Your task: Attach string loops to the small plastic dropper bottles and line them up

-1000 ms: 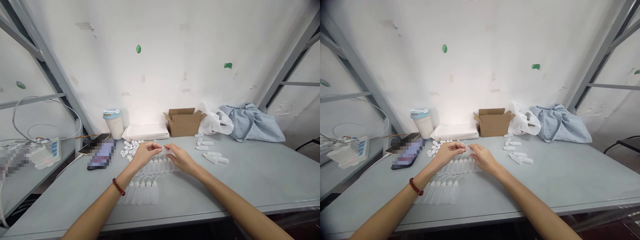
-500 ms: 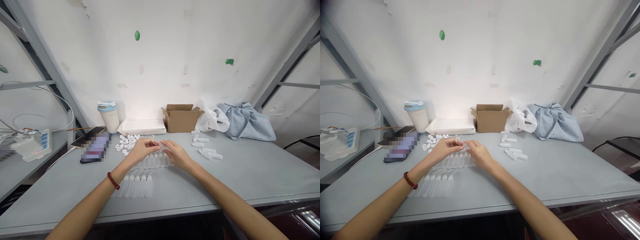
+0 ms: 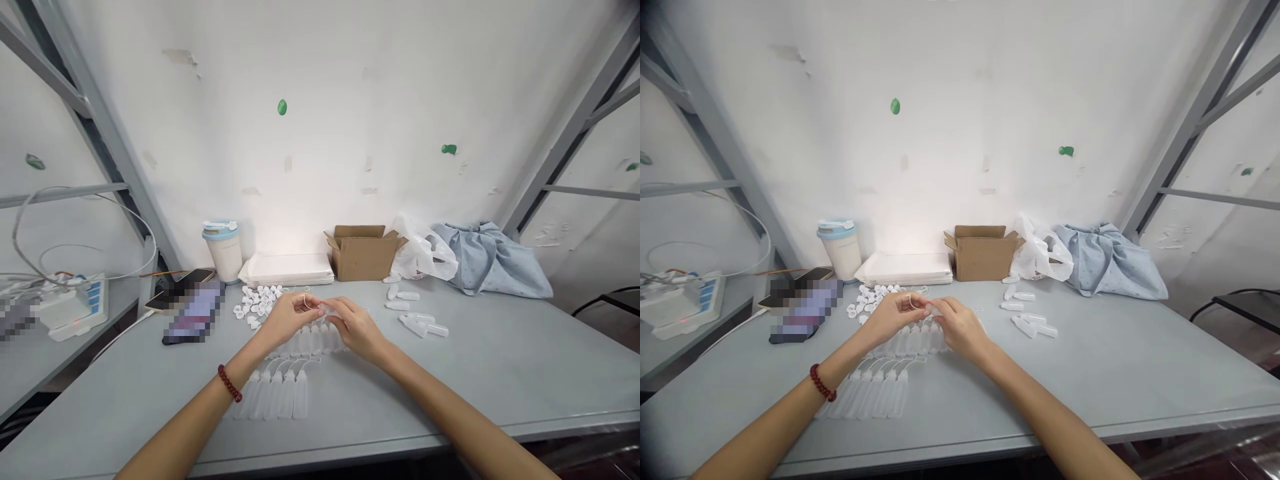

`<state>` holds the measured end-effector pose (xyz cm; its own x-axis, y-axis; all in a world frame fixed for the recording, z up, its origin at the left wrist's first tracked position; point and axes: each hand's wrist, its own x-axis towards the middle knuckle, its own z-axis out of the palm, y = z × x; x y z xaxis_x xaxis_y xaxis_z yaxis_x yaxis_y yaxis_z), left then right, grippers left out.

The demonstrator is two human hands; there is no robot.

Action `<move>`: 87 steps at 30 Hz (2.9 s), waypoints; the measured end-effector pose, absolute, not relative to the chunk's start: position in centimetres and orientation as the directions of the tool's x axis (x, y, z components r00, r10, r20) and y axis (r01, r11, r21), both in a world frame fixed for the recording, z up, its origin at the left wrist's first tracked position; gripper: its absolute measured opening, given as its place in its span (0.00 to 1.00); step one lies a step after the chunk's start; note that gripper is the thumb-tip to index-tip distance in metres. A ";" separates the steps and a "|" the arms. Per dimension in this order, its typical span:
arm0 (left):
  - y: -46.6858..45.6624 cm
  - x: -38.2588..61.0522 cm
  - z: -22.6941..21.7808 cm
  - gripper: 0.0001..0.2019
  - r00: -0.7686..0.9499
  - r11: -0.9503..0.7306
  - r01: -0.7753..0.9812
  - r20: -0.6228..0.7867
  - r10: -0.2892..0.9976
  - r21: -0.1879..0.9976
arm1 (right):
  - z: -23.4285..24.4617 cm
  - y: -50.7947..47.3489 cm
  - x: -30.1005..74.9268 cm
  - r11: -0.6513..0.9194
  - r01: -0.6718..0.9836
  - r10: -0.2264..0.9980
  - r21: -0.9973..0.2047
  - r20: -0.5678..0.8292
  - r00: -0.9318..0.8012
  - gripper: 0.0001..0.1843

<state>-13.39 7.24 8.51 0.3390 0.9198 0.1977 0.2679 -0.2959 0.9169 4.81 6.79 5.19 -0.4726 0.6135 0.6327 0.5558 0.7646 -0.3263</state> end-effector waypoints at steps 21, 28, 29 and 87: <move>6.5 -13.7 9.6 0.10 0.404 -0.407 0.415 0.236 0.884 0.814 | 5.0 6.7 4.9 0.784 0.491 0.605 -0.379 0.642 -0.471 0.12; 6.1 -13.8 10.4 0.11 0.445 -0.292 0.342 0.120 0.888 0.893 | 6.7 5.4 4.4 0.616 0.313 0.768 -0.723 0.464 -0.441 0.10; 6.0 -13.9 10.5 0.11 0.449 -0.280 0.330 0.111 0.887 0.902 | 7.0 5.3 4.4 0.577 0.284 0.788 -0.766 0.431 -0.440 0.11; -2.7 -14.6 9.5 0.19 0.650 -0.534 0.704 -0.123 0.749 0.469 | 8.1 7.5 7.0 0.230 0.092 0.912 -0.969 0.181 -0.368 0.05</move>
